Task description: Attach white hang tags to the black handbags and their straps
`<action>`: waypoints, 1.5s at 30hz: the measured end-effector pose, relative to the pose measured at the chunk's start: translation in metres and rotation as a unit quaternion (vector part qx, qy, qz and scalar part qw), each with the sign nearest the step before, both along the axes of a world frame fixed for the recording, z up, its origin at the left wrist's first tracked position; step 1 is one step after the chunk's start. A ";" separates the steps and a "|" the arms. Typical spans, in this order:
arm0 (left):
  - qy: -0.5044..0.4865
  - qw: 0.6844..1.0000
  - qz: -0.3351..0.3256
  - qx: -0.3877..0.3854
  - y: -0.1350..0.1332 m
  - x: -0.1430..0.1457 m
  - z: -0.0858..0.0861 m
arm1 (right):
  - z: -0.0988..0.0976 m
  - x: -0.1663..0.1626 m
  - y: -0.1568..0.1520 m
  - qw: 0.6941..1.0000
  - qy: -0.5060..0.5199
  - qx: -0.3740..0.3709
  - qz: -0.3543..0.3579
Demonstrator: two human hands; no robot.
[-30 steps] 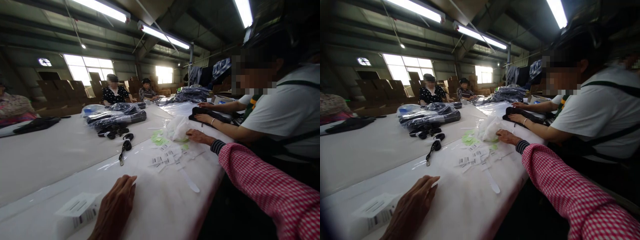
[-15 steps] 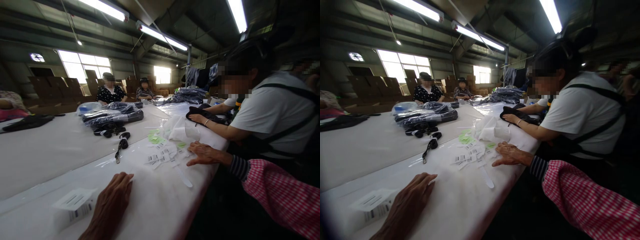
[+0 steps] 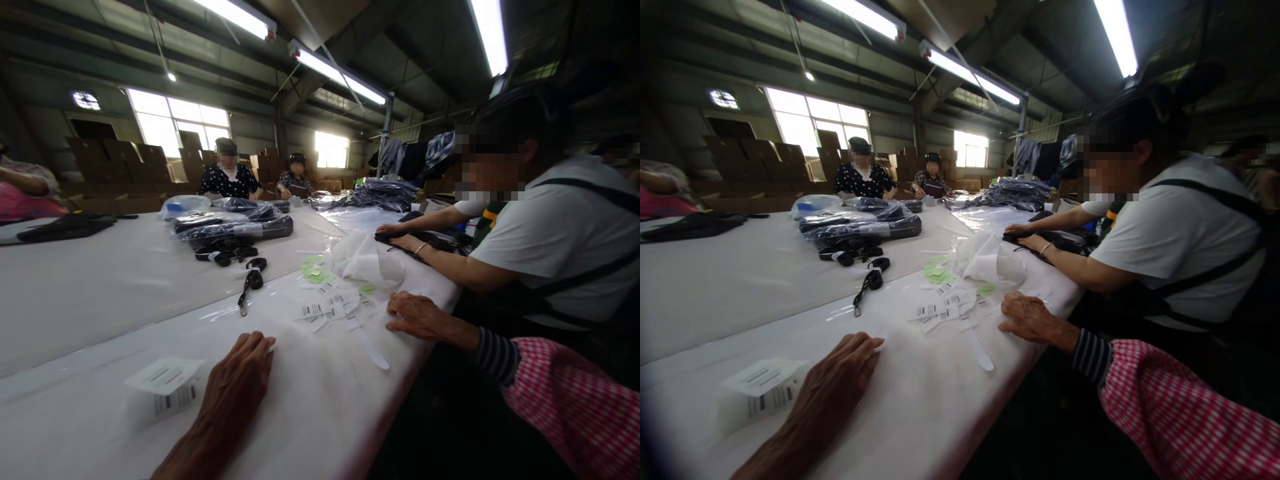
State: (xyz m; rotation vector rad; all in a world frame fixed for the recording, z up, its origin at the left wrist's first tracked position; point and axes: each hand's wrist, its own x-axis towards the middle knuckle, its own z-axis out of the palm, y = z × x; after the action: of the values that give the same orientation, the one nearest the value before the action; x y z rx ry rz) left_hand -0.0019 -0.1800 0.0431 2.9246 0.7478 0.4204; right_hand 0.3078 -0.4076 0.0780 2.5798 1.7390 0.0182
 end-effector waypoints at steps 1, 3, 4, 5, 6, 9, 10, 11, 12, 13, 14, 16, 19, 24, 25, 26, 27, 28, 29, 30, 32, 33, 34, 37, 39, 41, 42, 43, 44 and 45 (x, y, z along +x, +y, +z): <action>0.002 1.000 0.000 -0.002 0.000 0.000 0.000 | 0.001 0.001 0.000 1.000 0.013 0.004 -0.008; 0.005 1.000 0.000 -0.004 0.000 0.001 0.000 | 0.001 0.003 0.003 0.999 0.046 0.011 -0.026; 0.005 1.000 0.000 -0.004 0.000 0.001 0.001 | 0.002 0.004 0.004 0.997 0.064 0.012 -0.037; 0.005 1.000 0.001 -0.003 -0.001 0.001 0.001 | 0.002 0.006 0.006 0.995 0.082 0.013 -0.048; 0.004 1.000 0.003 -0.003 -0.001 0.001 0.002 | 0.002 0.008 0.008 0.994 0.097 0.013 -0.056; 0.007 1.000 0.004 -0.006 -0.003 0.001 0.004 | 0.002 0.016 0.014 0.991 0.120 0.010 -0.059; 0.009 1.000 0.004 -0.008 -0.003 0.001 0.005 | 0.002 0.018 0.015 0.991 0.123 0.008 -0.056; 0.009 1.000 0.005 -0.010 -0.004 0.001 0.006 | 0.003 0.020 0.017 0.991 0.126 0.007 -0.053; 0.010 1.000 0.005 -0.012 -0.004 0.001 0.007 | 0.003 0.021 0.017 0.991 0.127 0.005 -0.049; 0.010 1.000 0.005 -0.015 -0.004 0.002 0.007 | 0.003 0.022 0.018 0.991 0.126 0.004 -0.045; 0.011 1.000 0.005 -0.018 -0.005 0.002 0.008 | 0.003 0.022 0.018 0.991 0.123 0.003 -0.042; 0.015 1.000 0.007 -0.022 -0.005 0.002 0.008 | 0.004 0.021 0.019 0.993 0.113 -0.001 -0.036; 0.013 1.000 0.005 -0.016 -0.004 0.003 0.007 | 0.006 0.017 0.020 0.996 0.084 -0.012 -0.028; 0.006 1.000 0.003 -0.011 -0.002 0.003 0.005 | 0.006 0.006 0.029 0.999 0.019 -0.043 -0.022; 0.005 1.000 0.004 -0.011 -0.002 0.003 0.005 | 0.005 0.004 0.031 0.999 0.008 -0.049 -0.021; 0.003 1.000 0.004 -0.012 -0.002 0.003 0.005 | 0.004 0.003 0.032 0.998 -0.001 -0.053 -0.019; 0.001 1.000 0.004 -0.013 -0.002 0.003 0.005 | 0.004 0.002 0.034 0.998 -0.008 -0.057 -0.017; -0.001 1.000 0.006 -0.014 -0.001 0.003 0.005 | 0.004 0.001 0.034 0.998 -0.012 -0.060 -0.016; -0.004 1.000 0.008 -0.015 -0.001 0.003 0.006 | 0.005 0.001 0.035 0.998 -0.013 -0.062 -0.015; -0.012 1.000 0.010 -0.016 0.000 0.003 0.007 | 0.007 0.001 0.035 0.998 -0.012 -0.064 -0.014; -0.039 0.999 0.014 -0.020 0.003 0.002 0.011 | 0.014 0.001 0.036 0.998 -0.008 -0.064 -0.013; -0.058 0.998 0.016 -0.024 0.006 0.001 0.013 | 0.020 0.000 0.036 0.998 -0.008 -0.060 -0.013; -0.079 0.996 0.020 -0.029 0.009 0.001 0.016 | 0.028 0.000 0.038 0.998 -0.011 -0.055 -0.012; -0.143 0.987 0.040 -0.057 0.022 -0.003 0.029 | 0.054 -0.005 0.047 0.999 -0.034 -0.035 -0.005; -0.186 0.978 0.055 -0.080 0.031 -0.007 0.040 | 0.072 -0.010 0.056 0.998 -0.054 -0.022 0.002; -0.226 0.965 0.074 -0.108 0.039 -0.012 0.052 | 0.090 -0.015 0.067 0.996 -0.080 -0.020 0.014; -0.244 0.958 0.083 -0.122 0.042 -0.015 0.058 | 0.098 -0.017 0.072 0.994 -0.102 -0.023 0.027; -0.262 0.951 0.092 -0.137 0.044 -0.018 0.064 | 0.106 -0.019 0.078 0.990 -0.130 -0.024 0.048; -0.278 0.943 0.100 -0.152 0.047 -0.021 0.070 | 0.113 -0.021 0.083 0.984 -0.163 -0.022 0.073; -0.293 0.935 0.107 -0.168 0.049 -0.023 0.076 | 0.119 -0.022 0.089 0.975 -0.198 -0.016 0.099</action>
State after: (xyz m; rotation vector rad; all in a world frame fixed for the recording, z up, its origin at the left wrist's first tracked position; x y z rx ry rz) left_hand -0.0253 -0.1315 0.1190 2.2232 0.9232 1.0115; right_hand 0.2857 -0.3184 0.1970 2.1746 1.8041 0.4697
